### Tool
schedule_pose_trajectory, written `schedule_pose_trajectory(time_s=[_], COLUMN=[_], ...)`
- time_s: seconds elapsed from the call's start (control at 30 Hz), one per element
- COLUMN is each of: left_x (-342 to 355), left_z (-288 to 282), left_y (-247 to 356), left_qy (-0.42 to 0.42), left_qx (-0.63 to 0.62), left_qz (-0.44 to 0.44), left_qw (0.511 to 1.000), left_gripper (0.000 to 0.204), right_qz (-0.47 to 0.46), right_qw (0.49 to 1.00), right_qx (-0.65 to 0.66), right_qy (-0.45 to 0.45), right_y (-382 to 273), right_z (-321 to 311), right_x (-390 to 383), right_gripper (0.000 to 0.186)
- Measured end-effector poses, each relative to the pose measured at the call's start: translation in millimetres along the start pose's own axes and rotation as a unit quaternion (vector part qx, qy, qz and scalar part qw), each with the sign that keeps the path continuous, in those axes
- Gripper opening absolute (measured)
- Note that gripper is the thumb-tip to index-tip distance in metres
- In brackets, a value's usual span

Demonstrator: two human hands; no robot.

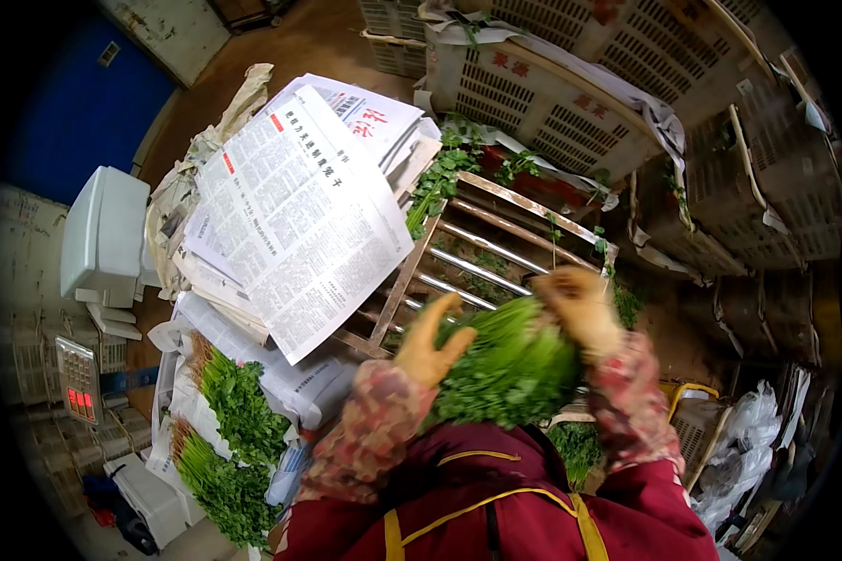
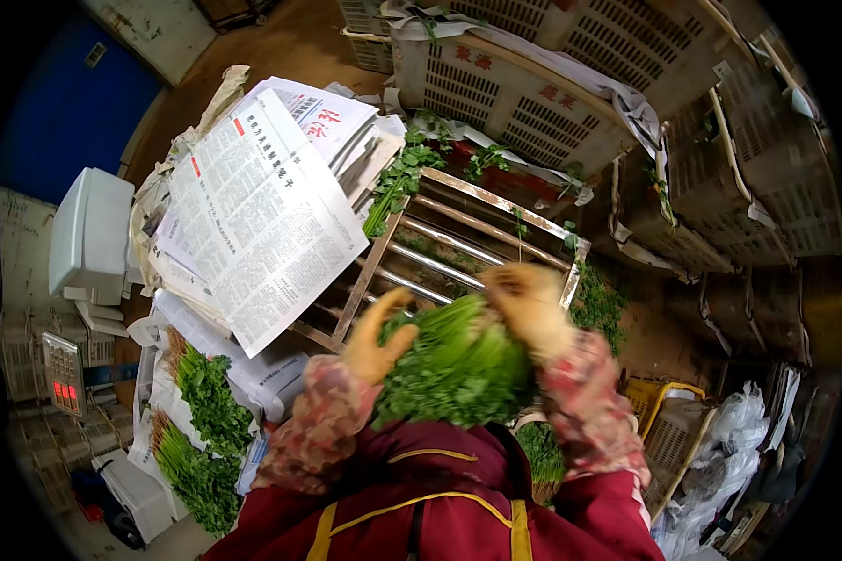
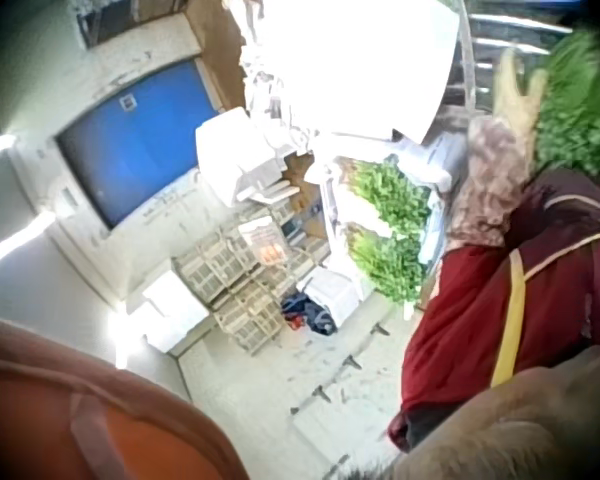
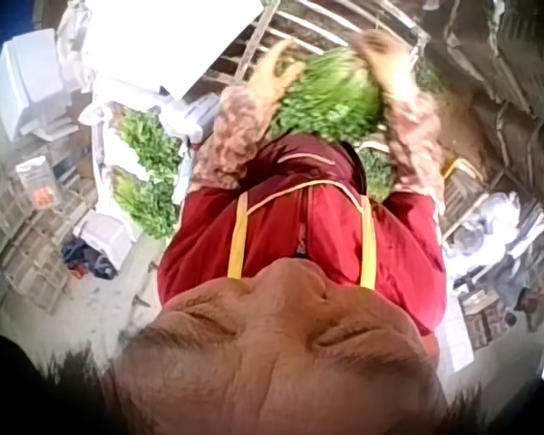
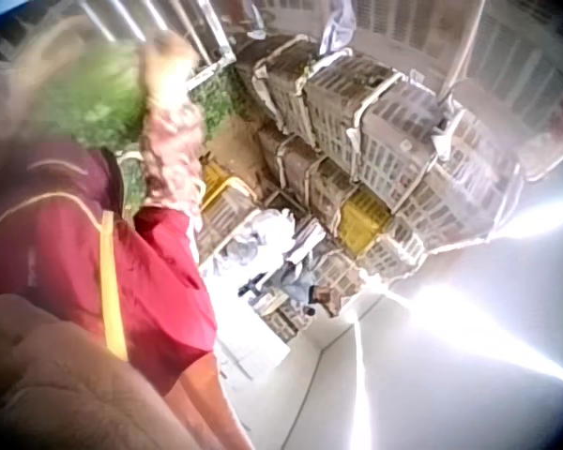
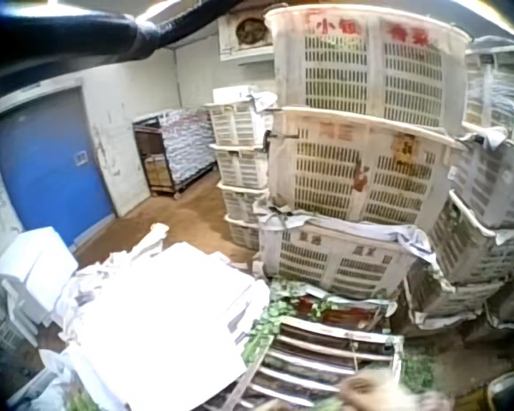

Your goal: The person sorts and bundles leafy green vegetables, placing them into a basket and arranging them on a table. They also handle newspapers, folding and placing them on the table.

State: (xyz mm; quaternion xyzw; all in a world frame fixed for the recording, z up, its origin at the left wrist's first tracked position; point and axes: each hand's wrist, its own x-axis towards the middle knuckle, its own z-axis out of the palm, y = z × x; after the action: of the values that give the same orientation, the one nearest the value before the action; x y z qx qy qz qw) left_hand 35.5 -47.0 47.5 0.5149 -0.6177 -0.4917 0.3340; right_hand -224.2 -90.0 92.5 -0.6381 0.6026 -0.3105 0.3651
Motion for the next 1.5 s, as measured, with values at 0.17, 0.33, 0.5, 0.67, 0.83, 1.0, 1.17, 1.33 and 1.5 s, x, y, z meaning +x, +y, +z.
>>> schedule_pose_trajectory(time_s=[0.17,0.33,0.5,0.67,0.83,1.0,1.17,1.33,1.5], left_x=[-39.4,-73.4,-77.6,-71.7,-29.5,7.8,-12.6,9.4,0.5], left_z=[-23.1,-25.1,-22.4,-46.5,-32.7,13.2,17.4,52.6,67.5], left_y=[-28.0,-39.2,-20.0,42.0,70.5,98.0,93.2,-46.1,-58.1], left_qy=[0.176,0.208,0.195,0.175,0.114,-0.067,-0.443,-0.288,-0.23], left_qx=[-0.146,-0.166,-0.15,-0.055,0.145,0.218,0.052,0.112,0.384], left_qz=[-0.056,-0.094,-0.074,0.076,0.315,0.365,-0.124,-0.218,-0.164], left_qw=[0.972,0.959,0.966,0.98,0.931,0.903,0.886,0.926,0.879], left_gripper=[0.04,0.032,0.028,0.032,0.083,0.125,0.12,0.118,0.128], right_qz=[0.092,-0.153,-0.064,-0.208,-0.334,-0.255,0.236,0.159,0.17], right_qw=[0.964,0.958,0.991,0.932,0.908,0.945,0.952,0.987,0.967], right_qx=[0.15,-0.237,-0.056,-0.28,-0.231,-0.205,0.075,-0.033,-0.17], right_qy=[0.201,0.04,0.1,0.096,0.107,-0.006,-0.182,-0.009,0.083], right_y=[-6.7,51.9,48.1,33.0,-64.4,-102.2,-65.1,144.9,125.7], right_z=[-105.1,-6.5,-28.6,-11.4,-54.1,-60.7,-36.9,96.4,100.0], right_x=[-4.4,-11.0,-35.7,-15.5,-25.6,-67.2,-41.1,18.7,27.3], right_gripper=[0.012,0.01,0.013,0.014,0.017,0.018,0.037,0.047,0.047])
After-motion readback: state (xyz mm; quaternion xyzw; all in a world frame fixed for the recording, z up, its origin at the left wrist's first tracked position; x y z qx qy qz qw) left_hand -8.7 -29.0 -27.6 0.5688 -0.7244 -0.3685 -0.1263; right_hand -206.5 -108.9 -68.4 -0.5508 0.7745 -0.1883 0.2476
